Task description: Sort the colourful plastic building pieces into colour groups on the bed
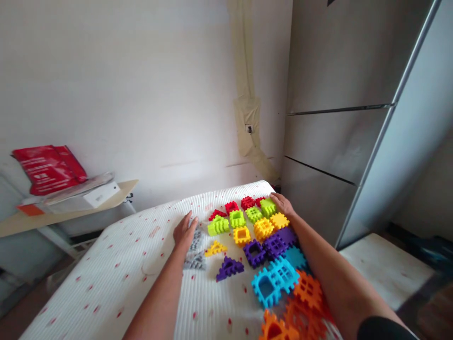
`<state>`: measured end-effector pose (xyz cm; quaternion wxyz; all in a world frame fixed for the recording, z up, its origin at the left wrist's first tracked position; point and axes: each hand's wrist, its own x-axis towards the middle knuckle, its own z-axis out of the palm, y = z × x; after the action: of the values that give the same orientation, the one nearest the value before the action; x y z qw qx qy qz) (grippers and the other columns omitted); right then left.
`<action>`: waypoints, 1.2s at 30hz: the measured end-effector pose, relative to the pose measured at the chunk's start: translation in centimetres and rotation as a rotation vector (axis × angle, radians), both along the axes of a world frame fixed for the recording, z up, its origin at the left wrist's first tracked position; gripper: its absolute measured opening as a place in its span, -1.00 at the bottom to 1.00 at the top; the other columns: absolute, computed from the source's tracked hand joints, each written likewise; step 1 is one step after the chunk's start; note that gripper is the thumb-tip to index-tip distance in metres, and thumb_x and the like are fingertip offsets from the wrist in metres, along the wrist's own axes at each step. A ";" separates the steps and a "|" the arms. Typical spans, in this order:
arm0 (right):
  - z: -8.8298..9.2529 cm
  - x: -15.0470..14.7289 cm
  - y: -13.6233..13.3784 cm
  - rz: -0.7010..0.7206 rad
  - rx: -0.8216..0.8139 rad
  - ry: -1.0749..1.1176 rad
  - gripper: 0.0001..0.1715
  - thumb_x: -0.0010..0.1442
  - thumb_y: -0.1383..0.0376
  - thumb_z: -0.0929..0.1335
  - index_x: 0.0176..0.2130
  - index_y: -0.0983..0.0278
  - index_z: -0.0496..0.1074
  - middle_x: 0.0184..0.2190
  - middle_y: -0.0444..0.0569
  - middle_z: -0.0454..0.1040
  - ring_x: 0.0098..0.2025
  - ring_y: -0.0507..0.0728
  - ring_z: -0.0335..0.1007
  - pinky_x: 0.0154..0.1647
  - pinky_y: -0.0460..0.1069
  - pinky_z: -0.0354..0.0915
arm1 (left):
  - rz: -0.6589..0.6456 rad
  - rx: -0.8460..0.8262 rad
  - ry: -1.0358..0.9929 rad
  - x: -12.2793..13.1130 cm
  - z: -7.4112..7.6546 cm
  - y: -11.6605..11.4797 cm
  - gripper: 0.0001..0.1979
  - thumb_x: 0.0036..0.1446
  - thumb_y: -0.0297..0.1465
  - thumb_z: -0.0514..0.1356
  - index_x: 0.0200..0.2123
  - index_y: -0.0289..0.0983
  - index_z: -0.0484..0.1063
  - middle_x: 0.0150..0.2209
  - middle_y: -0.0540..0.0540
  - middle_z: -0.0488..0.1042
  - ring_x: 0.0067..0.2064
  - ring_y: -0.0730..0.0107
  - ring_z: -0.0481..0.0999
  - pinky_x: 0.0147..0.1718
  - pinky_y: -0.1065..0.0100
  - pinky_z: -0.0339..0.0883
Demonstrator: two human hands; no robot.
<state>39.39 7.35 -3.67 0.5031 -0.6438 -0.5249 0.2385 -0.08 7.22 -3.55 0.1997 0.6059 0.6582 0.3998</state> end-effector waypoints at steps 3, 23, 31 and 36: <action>0.5 -2.4 1.2 0.176 -0.046 -0.077 -0.45 0.04 -0.03 0.29 -0.08 0.24 0.46 0.00 0.00 0.43 0.09 0.22 0.27 0.16 0.08 0.10 | -0.062 -0.039 0.110 2.9 0.2 0.5 -0.52 0.10 -0.14 0.04 0.11 -0.04 0.26 0.25 -0.07 0.12 0.28 0.12 0.00 0.22 -0.07 -0.31; 1.7 -9.3 -1.8 0.529 -0.133 0.111 -0.43 -0.03 0.03 0.35 -0.08 0.29 0.45 -0.09 0.02 0.47 -0.05 0.24 0.35 -0.01 0.11 0.24 | -0.553 -0.100 0.035 3.3 2.1 -1.9 -0.47 -0.19 -0.09 0.27 -0.06 -0.05 0.45 0.17 -0.06 0.27 0.22 0.04 0.12 0.20 0.10 -0.13; 2.9 -14.2 -3.2 0.555 -0.169 0.414 -0.46 -0.17 0.13 0.42 -0.16 0.30 0.44 -0.37 -0.07 0.52 -0.32 0.15 0.41 -0.21 0.07 0.30 | -0.538 -0.089 -0.248 1.9 1.6 -3.9 -0.53 -0.17 -0.14 0.26 -0.16 -0.23 0.52 0.04 -0.17 0.39 0.11 0.10 0.31 0.14 0.18 0.09; 3.8 -17.7 -3.4 0.617 -0.150 0.473 -0.53 -0.21 0.18 0.43 -0.23 0.28 0.45 -0.47 -0.15 0.48 -0.42 0.10 0.37 -0.28 0.03 0.28 | -0.473 -0.076 -0.419 0.4 1.8 -4.5 -0.34 -0.12 -0.14 0.21 0.06 -0.30 0.33 0.01 -0.20 0.44 0.06 0.14 0.38 0.06 0.19 0.20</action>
<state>21.65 3.99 0.11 0.4662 -0.4182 -0.5445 0.5579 0.28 2.72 -1.78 0.4406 0.6387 0.4583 0.4335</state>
